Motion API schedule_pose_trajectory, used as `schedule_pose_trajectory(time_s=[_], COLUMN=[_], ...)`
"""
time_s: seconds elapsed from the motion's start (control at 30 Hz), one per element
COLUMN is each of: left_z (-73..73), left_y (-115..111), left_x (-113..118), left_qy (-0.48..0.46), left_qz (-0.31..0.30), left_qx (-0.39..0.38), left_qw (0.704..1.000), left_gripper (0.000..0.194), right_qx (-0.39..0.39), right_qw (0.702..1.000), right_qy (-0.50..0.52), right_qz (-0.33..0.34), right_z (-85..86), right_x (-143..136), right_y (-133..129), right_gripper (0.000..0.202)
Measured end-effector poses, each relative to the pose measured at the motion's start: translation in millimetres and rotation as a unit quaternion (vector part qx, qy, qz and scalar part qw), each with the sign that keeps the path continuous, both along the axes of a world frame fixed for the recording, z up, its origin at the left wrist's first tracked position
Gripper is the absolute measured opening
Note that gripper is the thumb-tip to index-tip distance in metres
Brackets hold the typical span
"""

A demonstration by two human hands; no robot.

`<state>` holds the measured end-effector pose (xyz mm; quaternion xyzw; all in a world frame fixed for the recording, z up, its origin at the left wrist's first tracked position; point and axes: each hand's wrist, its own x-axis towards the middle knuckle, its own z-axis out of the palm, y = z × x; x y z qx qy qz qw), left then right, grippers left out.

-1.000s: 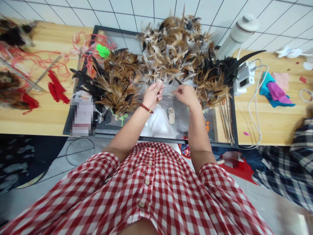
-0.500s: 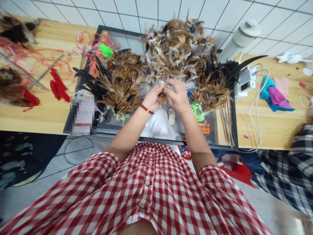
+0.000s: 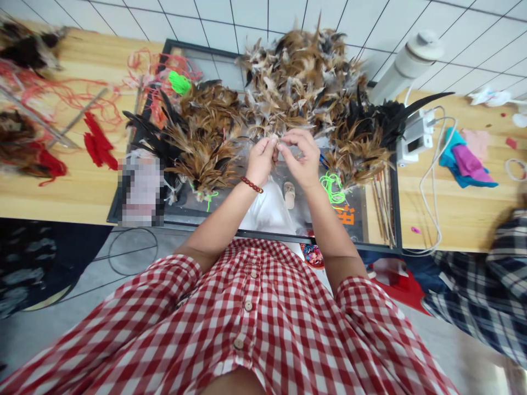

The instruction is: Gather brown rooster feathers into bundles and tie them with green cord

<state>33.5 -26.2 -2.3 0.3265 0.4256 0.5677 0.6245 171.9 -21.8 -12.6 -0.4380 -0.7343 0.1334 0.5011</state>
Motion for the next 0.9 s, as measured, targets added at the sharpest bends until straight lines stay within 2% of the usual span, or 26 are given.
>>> schedule_pose_trajectory(time_s=[0.13, 0.23, 0.37, 0.47, 0.53, 0.7, 0.8, 0.9], left_z=[-0.7, -2.8, -2.9, 2.6, 8.6, 21.2, 23.3, 23.6], left_y=[-2, -1, 1, -1, -5, -13, -14, -14], left_x=[1, 0, -4, -7, -8, -10, -9, -8], left_qy=[0.012, 0.022, 0.054, 0.068, 0.064, 0.028, -0.001, -0.020], left_qz=[-0.029, -0.050, -0.070, -0.127, -0.168, -0.228, -0.220, -0.170], left_qx=[0.032, 0.053, 0.061, 0.063, 0.057, -0.005, -0.050, -0.078], left_qw=[0.999, 0.997, 0.994, 0.988, 0.982, 0.973, 0.974, 0.982], left_gripper=[0.036, 0.042, 0.040, 0.039, 0.040, 0.038, 0.036, 0.038], right_qx=[-0.008, -0.024, -0.086, -0.149, -0.180, -0.177, -0.170, -0.119], right_qw=[0.999, 0.997, 0.986, 0.970, 0.962, 0.959, 0.969, 0.989], right_qy=[0.043, 0.074, 0.118, 0.138, 0.140, 0.170, 0.136, 0.038], right_qz=[0.020, 0.025, 0.079, 0.133, 0.150, 0.140, 0.117, 0.084], right_z=[2.5, -2.3, -9.4, -4.4, 3.0, 11.9, 10.2, 11.7], right_x=[-2, 0, 10, 19, 24, 26, 23, 19], right_y=[1, 6, 16, 17, 14, 9, 9, 5], right_gripper=[0.040, 0.043, 0.050, 0.061, 0.057, 0.048, 0.050, 0.053])
